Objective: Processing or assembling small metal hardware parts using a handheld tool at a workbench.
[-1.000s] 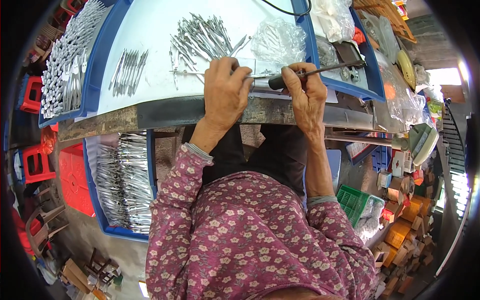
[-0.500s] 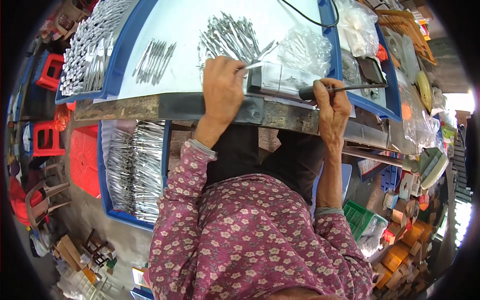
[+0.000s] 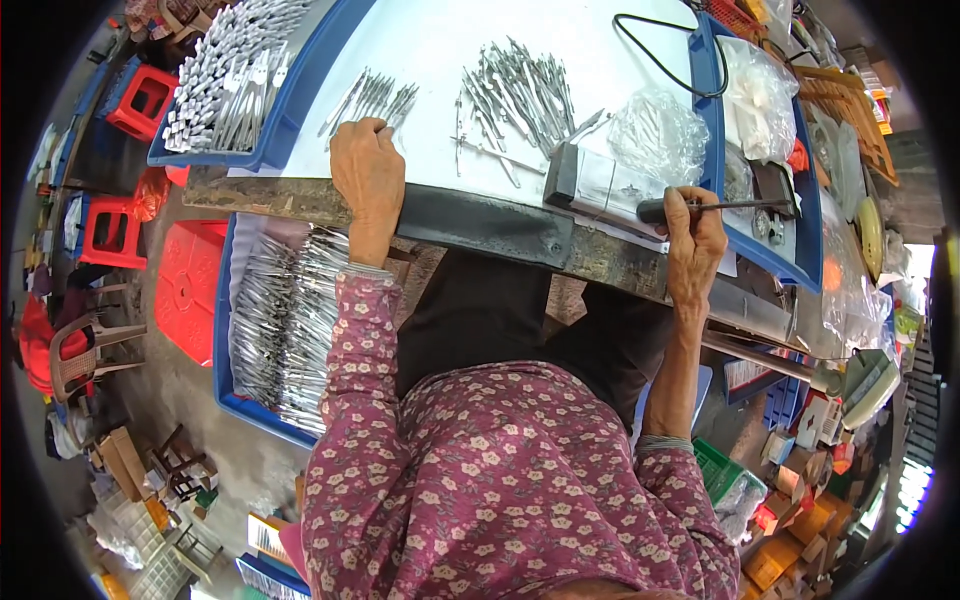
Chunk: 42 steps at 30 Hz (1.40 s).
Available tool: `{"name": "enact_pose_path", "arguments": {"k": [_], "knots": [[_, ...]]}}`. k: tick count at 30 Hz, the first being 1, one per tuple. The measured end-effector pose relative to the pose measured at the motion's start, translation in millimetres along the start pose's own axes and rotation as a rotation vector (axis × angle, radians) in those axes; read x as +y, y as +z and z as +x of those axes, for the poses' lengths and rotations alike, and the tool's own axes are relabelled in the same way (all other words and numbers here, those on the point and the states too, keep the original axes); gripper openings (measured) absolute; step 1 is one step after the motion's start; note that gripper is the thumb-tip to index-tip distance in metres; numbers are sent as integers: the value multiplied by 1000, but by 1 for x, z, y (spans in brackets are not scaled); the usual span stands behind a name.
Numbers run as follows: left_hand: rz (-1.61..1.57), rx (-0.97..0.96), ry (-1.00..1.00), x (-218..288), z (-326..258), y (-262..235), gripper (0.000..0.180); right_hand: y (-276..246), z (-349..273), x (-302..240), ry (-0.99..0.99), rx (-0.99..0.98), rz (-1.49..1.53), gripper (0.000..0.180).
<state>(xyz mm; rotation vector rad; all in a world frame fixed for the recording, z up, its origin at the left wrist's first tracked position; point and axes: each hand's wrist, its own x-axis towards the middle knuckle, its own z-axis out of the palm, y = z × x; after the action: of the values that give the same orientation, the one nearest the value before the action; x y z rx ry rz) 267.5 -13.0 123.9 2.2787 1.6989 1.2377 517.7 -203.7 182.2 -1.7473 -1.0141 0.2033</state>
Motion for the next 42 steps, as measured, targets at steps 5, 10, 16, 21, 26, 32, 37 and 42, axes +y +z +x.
{"name": "enact_pose_path", "arguments": {"k": [5, 10, 16, 21, 26, 32, 37, 42], "knots": [[64, 12, -19, -5, 12, 4, 10, -1, 0, -4, 11, -7, -28, 21], [78, 9, 3, -16, 14, 11, 11, 0, 0, -3, -8, -9, -26, 20], [-93, -31, 138, 4, 7, 6, 12, -2, 1, 0, 1, -11, -35, 20], [-367, -220, 336, 42, -6, 9, 14, 0, 0, -1, -6, -9, -29, 20], [-394, -319, 423, 60, -13, 15, 15, -1, -1, 1, -2, -8, -23, 19], [-404, -385, 481, 67, -16, 24, 16, -1, 0, 2, -39, 14, -45, 19], [-396, -376, 497, 67, -16, 30, 11, -2, 0, -2, -37, 26, -109, 20], [-398, -334, 511, 68, -16, 27, 13, -5, 4, 1, -5, 3, -94, 22]]}}
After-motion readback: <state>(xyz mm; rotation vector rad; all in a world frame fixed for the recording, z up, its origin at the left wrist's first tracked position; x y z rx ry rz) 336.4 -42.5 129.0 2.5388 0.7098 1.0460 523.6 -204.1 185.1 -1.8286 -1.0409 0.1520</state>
